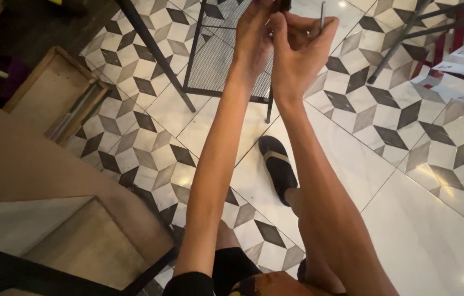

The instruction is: The person kneels on the floor and uses an Allen key to tighten bolts on the frame of a black metal mesh shelving unit. They retrieve additional bolts from a plastic container and continue securing the joints of the furniture.

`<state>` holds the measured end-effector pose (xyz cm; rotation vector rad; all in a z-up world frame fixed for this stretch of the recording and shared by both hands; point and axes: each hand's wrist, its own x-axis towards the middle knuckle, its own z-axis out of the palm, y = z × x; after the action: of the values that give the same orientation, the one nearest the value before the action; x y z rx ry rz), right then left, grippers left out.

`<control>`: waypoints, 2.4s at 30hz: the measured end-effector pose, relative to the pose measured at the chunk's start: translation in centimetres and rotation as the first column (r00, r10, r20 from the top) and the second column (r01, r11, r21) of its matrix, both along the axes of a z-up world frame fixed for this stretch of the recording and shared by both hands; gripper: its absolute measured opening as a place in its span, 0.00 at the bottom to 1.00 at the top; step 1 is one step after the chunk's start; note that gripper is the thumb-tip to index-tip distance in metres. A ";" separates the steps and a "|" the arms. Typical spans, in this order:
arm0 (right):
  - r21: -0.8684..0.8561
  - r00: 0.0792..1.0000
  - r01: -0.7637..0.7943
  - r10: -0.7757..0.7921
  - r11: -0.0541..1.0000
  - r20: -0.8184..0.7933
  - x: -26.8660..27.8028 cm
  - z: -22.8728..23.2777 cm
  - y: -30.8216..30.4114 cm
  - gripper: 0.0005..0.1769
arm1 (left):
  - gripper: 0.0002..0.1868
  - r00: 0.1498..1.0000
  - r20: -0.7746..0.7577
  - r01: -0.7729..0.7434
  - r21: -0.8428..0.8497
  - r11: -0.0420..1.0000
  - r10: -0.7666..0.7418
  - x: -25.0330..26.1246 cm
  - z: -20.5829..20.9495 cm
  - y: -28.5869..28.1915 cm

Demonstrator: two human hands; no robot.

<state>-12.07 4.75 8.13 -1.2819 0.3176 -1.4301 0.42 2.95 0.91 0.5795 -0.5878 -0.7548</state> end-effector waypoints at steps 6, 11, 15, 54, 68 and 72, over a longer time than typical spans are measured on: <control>0.047 0.994 -0.094 0.091 0.994 0.058 0.0 0.1 -1.1 0.20 | 0.14 1.000 -0.014 -0.009 -0.088 0.996 0.007 0.6 -1.4 -1.4; -0.077 0.999 -0.029 0.028 0.997 -0.022 -0.4 0.4 -0.7 0.21 | 0.14 0.997 -0.063 -0.054 -0.075 0.996 0.049 -0.1 -0.9 -1.1; -0.124 0.996 0.006 -0.017 0.992 -0.088 -0.6 0.5 -0.8 0.21 | 0.15 0.996 -0.065 -0.060 -0.090 0.994 0.054 -0.6 -0.3 -0.8; -0.139 0.974 -0.219 0.225 0.966 0.026 -0.5 -2.1 -3.2 0.29 | 0.21 0.997 0.081 -0.008 -0.033 0.999 0.011 -1.4 1.3 -0.4; -0.249 0.990 -0.065 0.030 0.966 -0.141 -0.9 -1.0 -2.5 0.21 | 0.20 0.991 0.121 -0.048 -0.012 0.999 0.049 -2.5 2.4 0.6; -0.514 0.899 0.066 -0.274 0.855 -0.341 -1.0 -0.7 -1.5 0.12 | 0.19 0.996 0.078 -0.059 0.064 0.996 0.054 -2.8 2.5 0.8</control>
<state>-13.10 3.27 7.45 -2.0277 0.3644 -1.4395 -2.39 3.76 3.40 0.6859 -0.6159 -0.7036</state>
